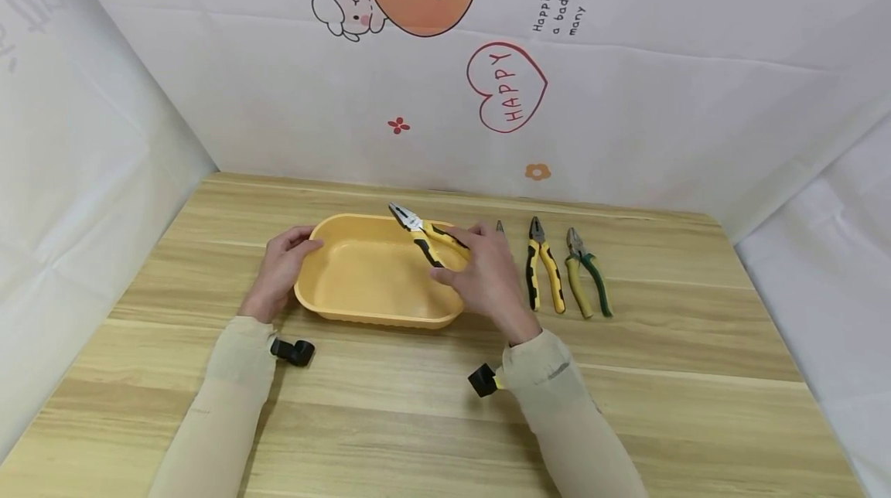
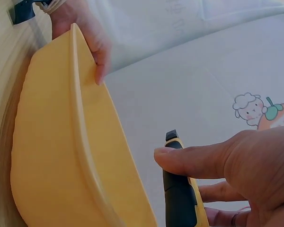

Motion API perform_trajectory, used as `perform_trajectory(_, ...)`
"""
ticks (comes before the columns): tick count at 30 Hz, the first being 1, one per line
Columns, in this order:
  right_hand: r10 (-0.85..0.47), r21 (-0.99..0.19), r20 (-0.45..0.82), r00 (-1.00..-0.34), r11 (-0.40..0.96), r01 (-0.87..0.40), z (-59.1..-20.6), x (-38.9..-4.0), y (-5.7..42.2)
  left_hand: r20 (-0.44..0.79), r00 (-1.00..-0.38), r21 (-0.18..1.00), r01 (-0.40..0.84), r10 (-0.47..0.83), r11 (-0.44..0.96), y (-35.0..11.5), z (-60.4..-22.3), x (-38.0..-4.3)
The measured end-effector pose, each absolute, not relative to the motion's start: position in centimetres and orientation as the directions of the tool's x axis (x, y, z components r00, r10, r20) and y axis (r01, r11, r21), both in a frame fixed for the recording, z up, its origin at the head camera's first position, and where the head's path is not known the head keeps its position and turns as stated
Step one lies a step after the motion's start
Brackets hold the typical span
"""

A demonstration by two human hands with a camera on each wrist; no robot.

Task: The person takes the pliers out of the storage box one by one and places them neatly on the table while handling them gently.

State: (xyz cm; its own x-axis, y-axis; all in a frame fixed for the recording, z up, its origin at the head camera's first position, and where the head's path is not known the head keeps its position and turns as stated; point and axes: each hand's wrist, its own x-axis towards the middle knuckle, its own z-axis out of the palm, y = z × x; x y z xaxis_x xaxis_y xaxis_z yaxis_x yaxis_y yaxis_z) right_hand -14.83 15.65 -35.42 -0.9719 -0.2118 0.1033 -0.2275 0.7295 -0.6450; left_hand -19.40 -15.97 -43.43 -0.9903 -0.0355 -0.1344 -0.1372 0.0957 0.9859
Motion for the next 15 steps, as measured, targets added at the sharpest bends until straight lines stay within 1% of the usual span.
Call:
perform_trajectory(4, -0.189, -0.641, 0.116, -0.975, 0.735, -0.219, -35.5, -14.7, 16.6, -0.135, -0.99, 0.985, -0.138, -0.033, 0.099, -16.0, -43.4, -19.4)
perform_trajectory(9, -0.181, -0.616, 0.157, -0.971, 0.75, -0.239, -35.6, -14.5, 17.8, -0.123, -0.992, 0.986, -0.127, -0.039, 0.104, -15.9, -43.5, -19.5)
perform_trajectory(15, -0.149, -0.622, 0.126, -0.981, 0.758, -0.195, -35.5, -14.2, 19.1, -0.104, -0.994, 0.989, -0.108, -0.042, 0.103, -16.0, -43.7, -19.5)
